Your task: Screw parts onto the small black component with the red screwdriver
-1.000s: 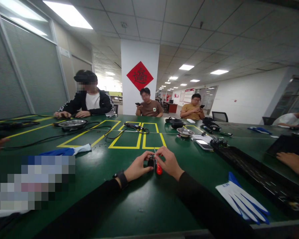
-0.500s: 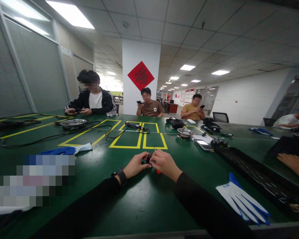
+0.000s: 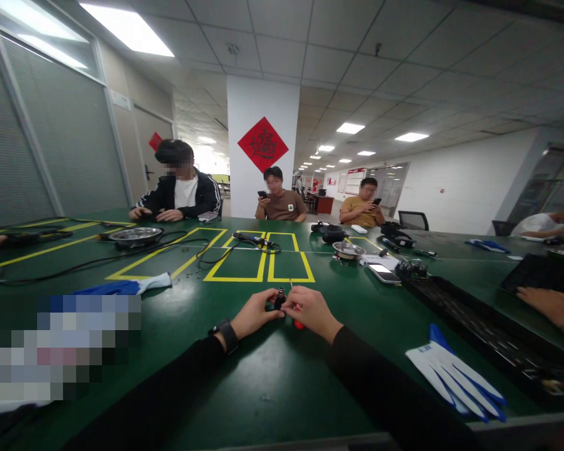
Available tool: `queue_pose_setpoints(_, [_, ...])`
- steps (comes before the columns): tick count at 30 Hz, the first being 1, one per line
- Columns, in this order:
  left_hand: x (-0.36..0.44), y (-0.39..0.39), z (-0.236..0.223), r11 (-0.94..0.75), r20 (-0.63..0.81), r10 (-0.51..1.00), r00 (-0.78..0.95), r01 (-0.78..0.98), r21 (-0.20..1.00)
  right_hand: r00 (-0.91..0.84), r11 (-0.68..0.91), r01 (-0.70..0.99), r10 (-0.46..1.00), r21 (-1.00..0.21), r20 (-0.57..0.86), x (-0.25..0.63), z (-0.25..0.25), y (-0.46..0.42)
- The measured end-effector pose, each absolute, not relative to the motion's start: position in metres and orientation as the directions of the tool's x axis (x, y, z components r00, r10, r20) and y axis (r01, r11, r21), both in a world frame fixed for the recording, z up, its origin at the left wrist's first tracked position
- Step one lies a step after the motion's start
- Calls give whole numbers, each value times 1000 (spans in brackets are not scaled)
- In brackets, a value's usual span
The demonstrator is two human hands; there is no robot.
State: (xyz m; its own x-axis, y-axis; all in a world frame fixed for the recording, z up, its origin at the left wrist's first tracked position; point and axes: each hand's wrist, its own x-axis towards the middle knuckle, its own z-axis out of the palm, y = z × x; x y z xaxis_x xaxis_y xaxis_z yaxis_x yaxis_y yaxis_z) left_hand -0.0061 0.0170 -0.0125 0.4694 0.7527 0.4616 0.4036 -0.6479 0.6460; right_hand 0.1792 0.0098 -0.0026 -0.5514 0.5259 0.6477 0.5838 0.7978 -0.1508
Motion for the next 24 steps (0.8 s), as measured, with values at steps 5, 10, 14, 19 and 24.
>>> queue_pose_setpoints(5, [-6,17,-14,-656,472,750,463,437,615,-404,761,562,595,-325,695,183,0,12])
queue_pose_setpoints(10, [-4,15,-13,-656,483,754,446,474,587,-500,720,656,638,-224,586,192,0,20])
queue_pose_setpoints(14, [-3,14,-13,-659,474,751,460,468,589,-627,716,688,670,-120,398,198,-7,24])
queue_pose_setpoints(19, [-3,13,-12,-659,488,751,445,459,595,-580,668,727,721,-156,380,194,-13,23])
queue_pose_setpoints(24, [-2,13,-12,-646,471,758,451,426,633,-546,678,664,728,-315,415,194,-14,22])
